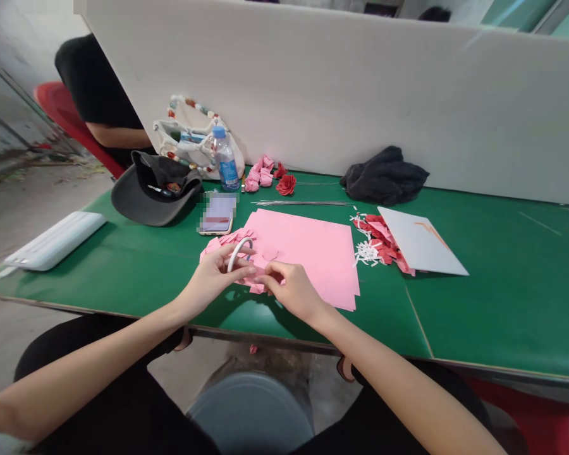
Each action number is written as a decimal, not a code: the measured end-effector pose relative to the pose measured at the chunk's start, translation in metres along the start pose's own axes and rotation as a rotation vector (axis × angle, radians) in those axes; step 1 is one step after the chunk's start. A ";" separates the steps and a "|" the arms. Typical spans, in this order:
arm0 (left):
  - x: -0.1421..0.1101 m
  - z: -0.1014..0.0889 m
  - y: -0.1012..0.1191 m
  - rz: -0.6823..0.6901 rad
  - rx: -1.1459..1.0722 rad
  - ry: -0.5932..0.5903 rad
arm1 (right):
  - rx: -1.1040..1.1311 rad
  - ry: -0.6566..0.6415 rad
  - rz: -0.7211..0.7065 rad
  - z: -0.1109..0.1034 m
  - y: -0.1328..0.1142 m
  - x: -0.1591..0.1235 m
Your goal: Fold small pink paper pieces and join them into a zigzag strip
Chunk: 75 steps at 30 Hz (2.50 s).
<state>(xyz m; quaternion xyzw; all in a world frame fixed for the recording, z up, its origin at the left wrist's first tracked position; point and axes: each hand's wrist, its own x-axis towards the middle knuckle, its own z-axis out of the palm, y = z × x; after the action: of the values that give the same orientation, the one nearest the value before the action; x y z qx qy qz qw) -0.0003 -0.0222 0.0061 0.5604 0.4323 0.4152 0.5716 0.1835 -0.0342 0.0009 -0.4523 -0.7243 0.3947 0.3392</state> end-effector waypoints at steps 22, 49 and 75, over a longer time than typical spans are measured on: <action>0.010 -0.011 -0.007 0.186 0.434 0.080 | -0.451 0.057 -0.298 -0.007 0.072 0.033; -0.006 0.008 0.017 -0.051 -0.136 -0.122 | -0.144 0.199 -0.528 -0.013 -0.007 -0.016; 0.006 0.040 0.023 0.225 0.208 -0.125 | 0.527 0.293 0.018 -0.025 -0.003 -0.013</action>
<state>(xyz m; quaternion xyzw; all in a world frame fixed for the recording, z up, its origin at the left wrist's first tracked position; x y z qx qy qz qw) 0.0400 -0.0268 0.0286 0.6860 0.3712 0.3939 0.4864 0.2087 -0.0407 0.0133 -0.4072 -0.5360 0.5026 0.5425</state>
